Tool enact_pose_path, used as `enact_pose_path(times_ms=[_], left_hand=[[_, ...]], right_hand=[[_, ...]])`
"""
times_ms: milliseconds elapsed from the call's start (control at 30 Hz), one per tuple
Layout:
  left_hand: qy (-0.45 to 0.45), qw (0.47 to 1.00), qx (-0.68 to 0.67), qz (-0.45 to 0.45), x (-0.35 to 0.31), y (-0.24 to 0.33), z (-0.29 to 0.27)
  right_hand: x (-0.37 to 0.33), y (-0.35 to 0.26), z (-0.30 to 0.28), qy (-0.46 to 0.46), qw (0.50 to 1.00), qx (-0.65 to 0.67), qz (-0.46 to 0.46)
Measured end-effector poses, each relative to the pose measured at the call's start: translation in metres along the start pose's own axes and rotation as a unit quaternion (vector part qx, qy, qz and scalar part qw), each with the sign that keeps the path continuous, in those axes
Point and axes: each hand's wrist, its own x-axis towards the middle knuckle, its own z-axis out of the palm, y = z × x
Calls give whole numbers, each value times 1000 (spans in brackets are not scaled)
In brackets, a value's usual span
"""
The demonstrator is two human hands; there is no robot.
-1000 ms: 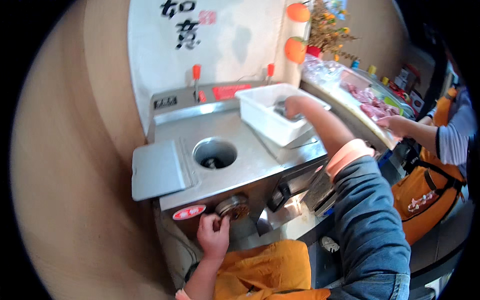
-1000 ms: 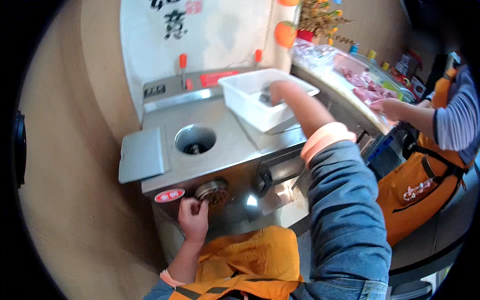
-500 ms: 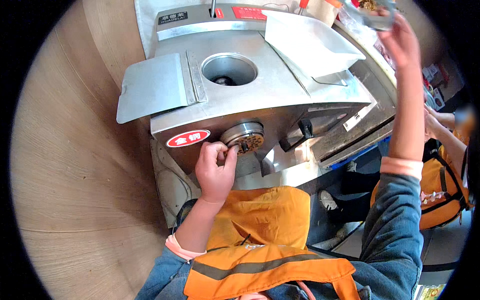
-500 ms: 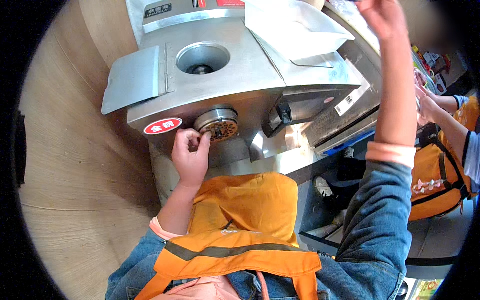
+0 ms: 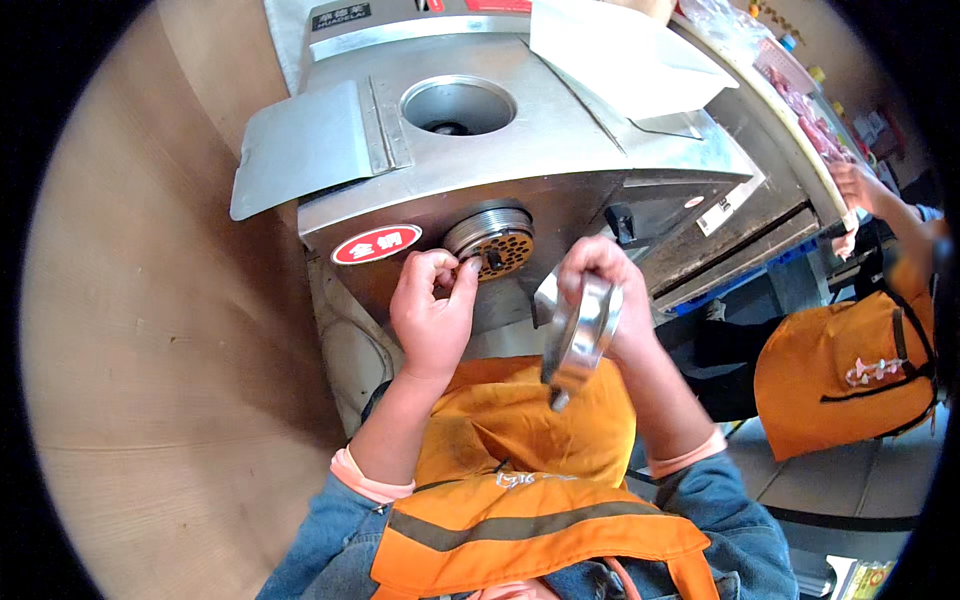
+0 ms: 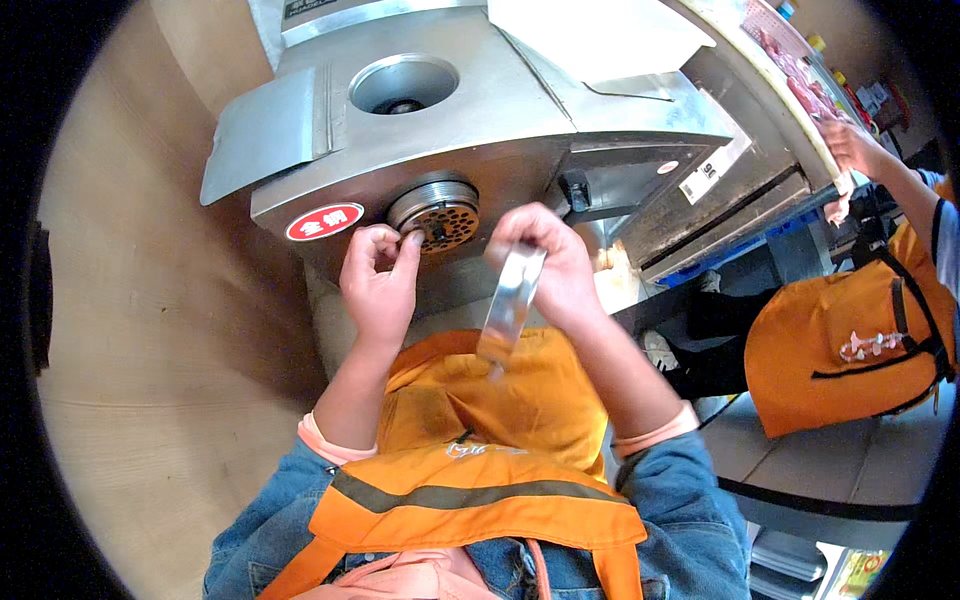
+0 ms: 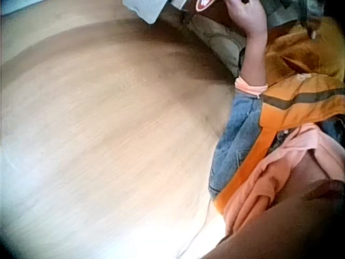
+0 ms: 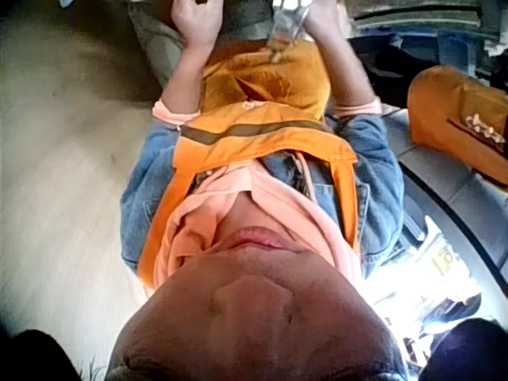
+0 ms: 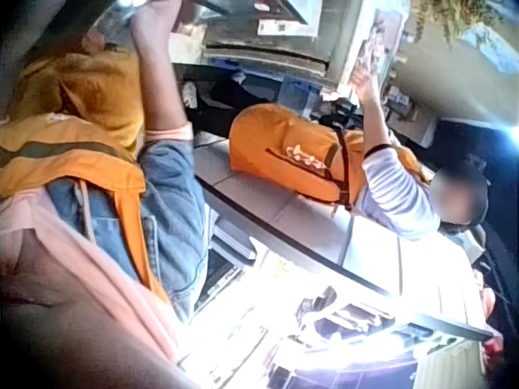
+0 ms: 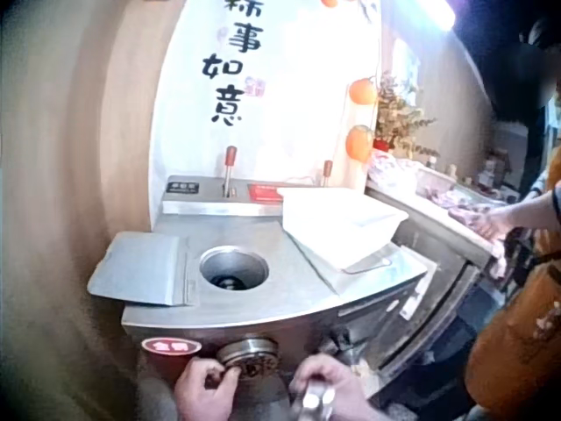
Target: The person assembles a meat grinder by hand, inserting a metal blade and a perforated plate into the machine's output port, then securing them with a threaded ring. The person repeatedly removes and reinserts the components to adjust the fit.
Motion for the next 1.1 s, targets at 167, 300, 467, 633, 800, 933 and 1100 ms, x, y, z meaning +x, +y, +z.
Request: enact_pose_path(times_ms=[167,300,467,633,800,933,1100], left_hand=[[-7,1000,13,-24,-2,0,-1],[-15,999,-9,-50,-1,1,-4],[-15,998,-37,-58,2,3,-6],[-32,992,-74,-95,2,-1,-7],[-49,990,-75,-113,0,-1,-16],[-74,995,-65,-20,-6,3,-20],[-99,995,25,-12,-13,-1,-18]], right_hand=[[2,57,29,369,925,37,84],[16,61,43,384,918,73,74],[37,53,54,421,894,137,60],[39,55,64,455,877,140,65],[43,60,71,466,869,166,32],[47,61,72,475,863,172,12],[42,67,71,476,869,137,6]])
